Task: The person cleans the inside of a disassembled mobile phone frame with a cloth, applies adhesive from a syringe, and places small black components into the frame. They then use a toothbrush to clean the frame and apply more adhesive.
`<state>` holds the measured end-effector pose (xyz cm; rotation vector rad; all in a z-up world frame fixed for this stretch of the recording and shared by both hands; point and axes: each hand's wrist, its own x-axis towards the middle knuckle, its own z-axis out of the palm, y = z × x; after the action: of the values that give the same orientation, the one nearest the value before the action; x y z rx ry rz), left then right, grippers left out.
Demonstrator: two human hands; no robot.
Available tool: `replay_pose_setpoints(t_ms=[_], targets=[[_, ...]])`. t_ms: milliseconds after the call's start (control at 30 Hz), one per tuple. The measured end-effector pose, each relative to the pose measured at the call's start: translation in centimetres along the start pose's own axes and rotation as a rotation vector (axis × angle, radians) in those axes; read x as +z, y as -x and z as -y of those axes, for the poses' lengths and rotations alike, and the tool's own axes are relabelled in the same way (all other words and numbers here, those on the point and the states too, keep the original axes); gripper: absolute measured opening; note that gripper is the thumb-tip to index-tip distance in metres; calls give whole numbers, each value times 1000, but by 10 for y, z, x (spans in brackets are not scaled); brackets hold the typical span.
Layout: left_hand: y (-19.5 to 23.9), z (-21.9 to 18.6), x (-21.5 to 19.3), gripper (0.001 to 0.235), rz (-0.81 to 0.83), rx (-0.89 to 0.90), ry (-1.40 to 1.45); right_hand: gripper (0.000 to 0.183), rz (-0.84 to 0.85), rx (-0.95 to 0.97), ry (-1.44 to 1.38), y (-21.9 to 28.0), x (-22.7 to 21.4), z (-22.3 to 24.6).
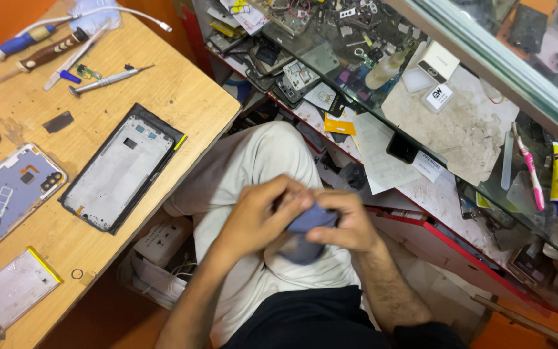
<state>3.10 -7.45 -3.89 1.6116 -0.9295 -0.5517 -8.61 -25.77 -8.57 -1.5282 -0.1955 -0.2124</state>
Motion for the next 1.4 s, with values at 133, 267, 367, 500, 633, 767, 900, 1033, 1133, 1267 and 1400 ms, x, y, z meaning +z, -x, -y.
replay_pose_setpoints(t_ms=[133, 267, 367, 500, 633, 767, 900, 1033, 1133, 1267, 1400], targets=[[-91, 39, 51, 38, -270, 87, -58, 31, -458, -376, -202, 12, -31, 11], [-179, 59, 93, 65, -496, 407, -433, 24, -563, -377, -422, 33, -66, 20], [-221, 61, 109, 73, -517, 390, -508, 27, -621, -332, -487, 41, -80, 17], [-220, 60, 101, 50, -478, 379, -504, 22, -795, -146, -475, 32, -85, 8], [-152, 45, 52, 50, -478, 362, -468, 17, -800, -31, -474, 1, -75, -4], [-67, 4, -31, 57, -589, 382, -709, 21, -583, 26, -621, -57, -37, -17], [-13, -35, -116, 45, -721, 382, -1131, 24, -336, 148, -850, -112, 22, -26], [17, -58, -175, 36, -713, 429, -1431, 30, -151, 304, -1110, -153, 79, -26], [32, -68, -204, 25, -653, 515, -1573, 30, -70, 384, -1246, -170, 109, -22], [40, -67, -230, 30, -614, 588, -1647, 31, -19, 420, -1274, -185, 127, -19], [41, -56, -246, 33, -598, 592, -1685, 33, -27, 423, -1224, -197, 134, -18]])
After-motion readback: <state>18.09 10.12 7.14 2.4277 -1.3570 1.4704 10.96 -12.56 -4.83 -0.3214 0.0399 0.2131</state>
